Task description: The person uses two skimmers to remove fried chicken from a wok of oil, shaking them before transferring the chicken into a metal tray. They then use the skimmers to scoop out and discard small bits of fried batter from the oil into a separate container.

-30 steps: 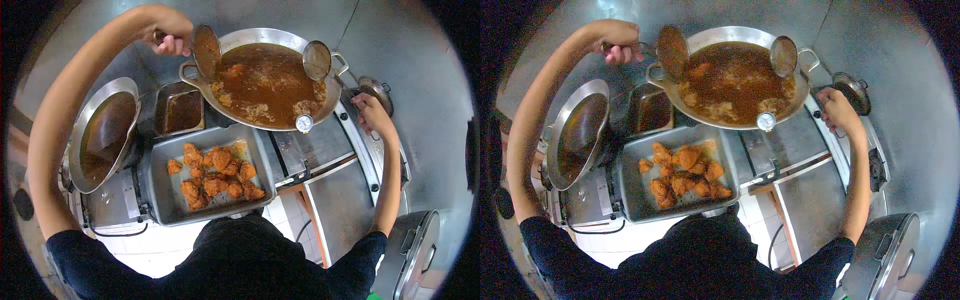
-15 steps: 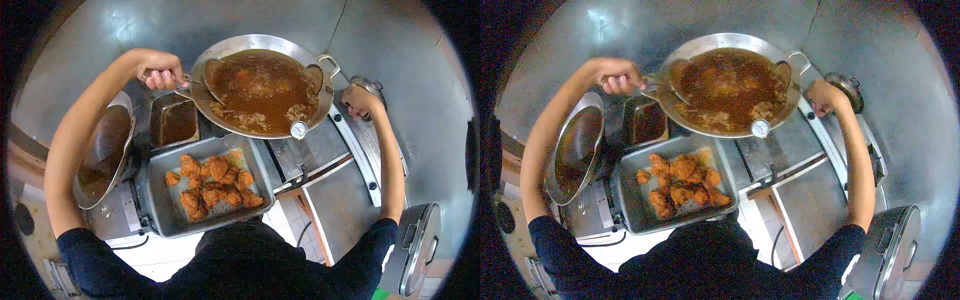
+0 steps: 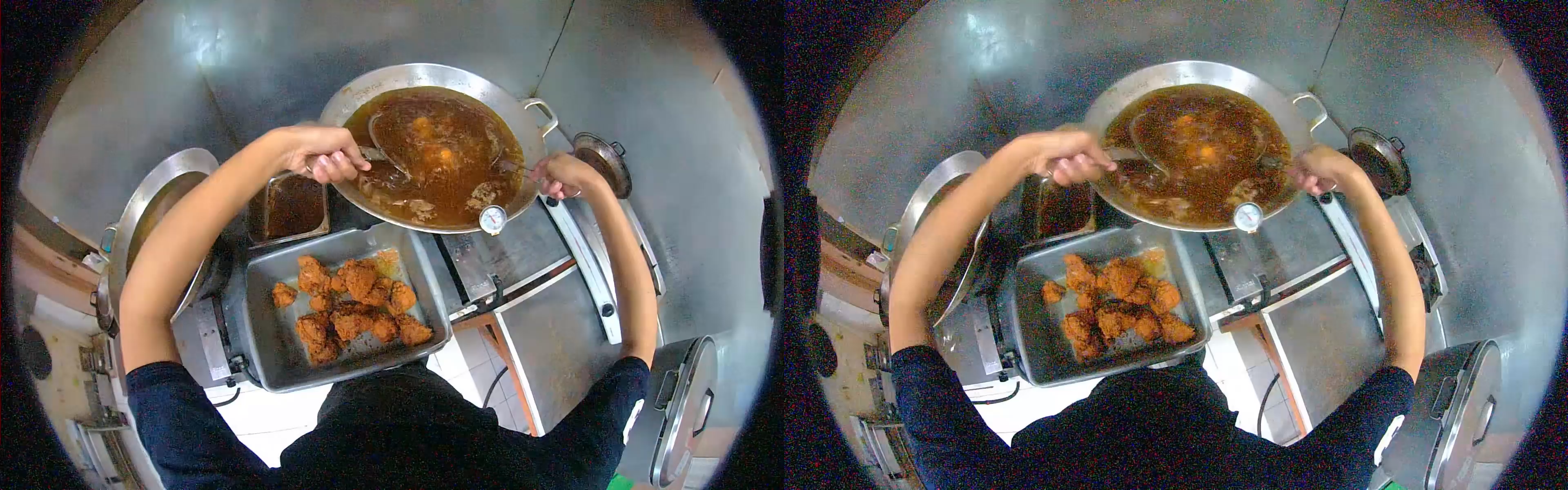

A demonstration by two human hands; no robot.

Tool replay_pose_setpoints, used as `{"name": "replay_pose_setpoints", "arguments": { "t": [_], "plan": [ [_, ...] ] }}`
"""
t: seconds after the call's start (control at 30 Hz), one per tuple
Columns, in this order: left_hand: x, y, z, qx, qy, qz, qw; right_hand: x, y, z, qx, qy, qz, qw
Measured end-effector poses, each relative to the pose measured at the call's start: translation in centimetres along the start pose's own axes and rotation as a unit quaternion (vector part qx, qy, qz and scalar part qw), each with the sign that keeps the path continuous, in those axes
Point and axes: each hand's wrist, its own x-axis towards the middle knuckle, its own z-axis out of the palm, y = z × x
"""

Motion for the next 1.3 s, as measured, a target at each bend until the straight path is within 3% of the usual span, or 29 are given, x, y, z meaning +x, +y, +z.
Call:
{"name": "replay_pose_setpoints", "arguments": {
  "t": [0.23,0.37,0.47,0.57,0.63,0.7,0.87,0.97,1.3],
  "plan": [
    [3.5,-0.1,2.5,-0.077,-0.031,0.025,0.996,1.7,0.0,2.8,-0.045,0.021,-0.041,0.998],
    [5.8,-0.2,3.4,-0.148,-0.043,0.077,0.985,3.2,-1.0,3.6,0.017,0.029,-0.009,0.999],
    [7.8,-0.9,4.5,-0.175,-0.072,0.131,0.973,4.0,-1.2,4.2,-0.079,0.072,-0.119,0.987],
    [9.6,-1.6,4.6,-0.185,-0.073,0.165,0.966,4.1,-2.5,5.1,-0.263,0.096,-0.143,0.949],
    [9.9,-1.9,4.6,-0.2,-0.05,0.189,0.96,5.3,-3.0,4.5,-0.404,0.119,-0.153,0.894],
    [10.1,-2.1,4.3,-0.219,-0.041,0.205,0.953,5.4,-3.3,4.6,-0.449,0.15,-0.16,0.866],
    [11.1,-2.8,3.8,-0.248,-0.001,0.245,0.937,3.1,-4.9,5.6,-0.379,0.265,-0.163,0.872],
    [11.3,-2.9,3.5,-0.25,0.024,0.264,0.931,4.4,-3.8,4.8,-0.459,0.3,-0.255,0.797],
    [10.0,-2.9,3.6,-0.157,0.083,0.33,0.927,3.5,-3.9,2.7,-0.468,0.333,-0.26,0.776]
  ]
}}
